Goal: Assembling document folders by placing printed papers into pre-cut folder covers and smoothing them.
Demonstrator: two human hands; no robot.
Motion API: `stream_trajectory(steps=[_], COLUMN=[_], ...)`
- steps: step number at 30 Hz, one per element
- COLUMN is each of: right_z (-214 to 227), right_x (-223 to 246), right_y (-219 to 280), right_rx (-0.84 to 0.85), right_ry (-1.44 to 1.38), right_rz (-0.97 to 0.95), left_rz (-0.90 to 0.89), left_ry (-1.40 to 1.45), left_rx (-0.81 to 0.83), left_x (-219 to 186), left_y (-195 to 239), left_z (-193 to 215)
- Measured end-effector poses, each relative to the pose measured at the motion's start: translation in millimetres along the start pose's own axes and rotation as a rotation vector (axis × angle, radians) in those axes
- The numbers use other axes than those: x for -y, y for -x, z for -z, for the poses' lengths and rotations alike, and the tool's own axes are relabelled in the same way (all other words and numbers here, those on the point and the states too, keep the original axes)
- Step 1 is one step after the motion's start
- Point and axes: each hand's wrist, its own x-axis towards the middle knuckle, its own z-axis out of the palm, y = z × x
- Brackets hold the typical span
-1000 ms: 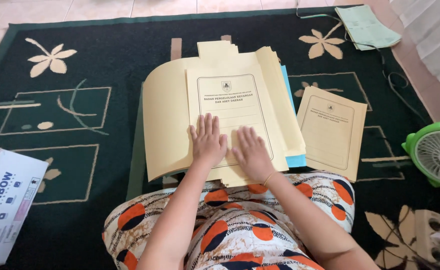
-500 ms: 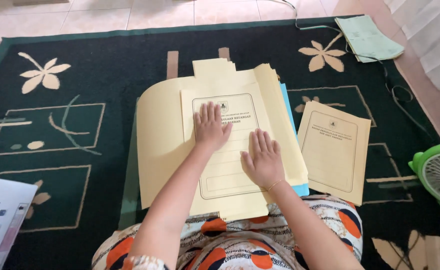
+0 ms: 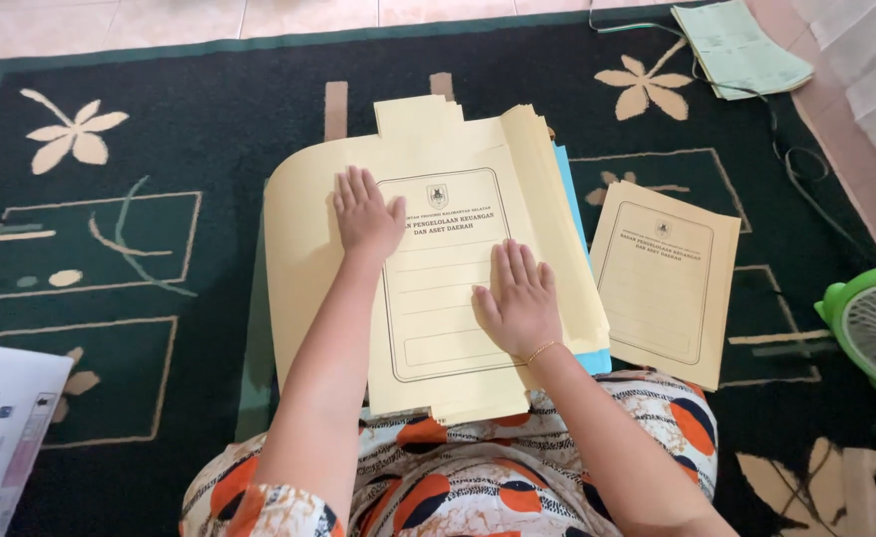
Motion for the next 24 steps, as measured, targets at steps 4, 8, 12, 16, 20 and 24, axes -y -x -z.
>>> stream_trajectory(steps=[4,8,12,16,20,24], right_z=[-3,-6,-13,-13,-15,-14], right_x=[-1,-1,-4,-3,-4,-4], right_y=[0,-1,-3,-2,-2,-1], right_rx=[-0.021,-0.037,-0.058,-0.079,-0.089,-0.087], right_ry=[-0.009,-0.008,0.009,-0.004,0.002,0.005], right_rz=[0.005,-0.002,0.008,0.005,0.005,0.002], left_rz=[0.043,0.02,0.017,-0.041,-0.145,-0.218], left_ry=[0.009,0.037,0.061,0.182,0.224,0.265], left_rx=[-0.023,0.004,0.018,0.076,0.102,0.143], left_x=[1,-9,-14,-27,-51,-72], left_y=[40,115,175,216,234,231], left_z=[4,13,13,15,15,21])
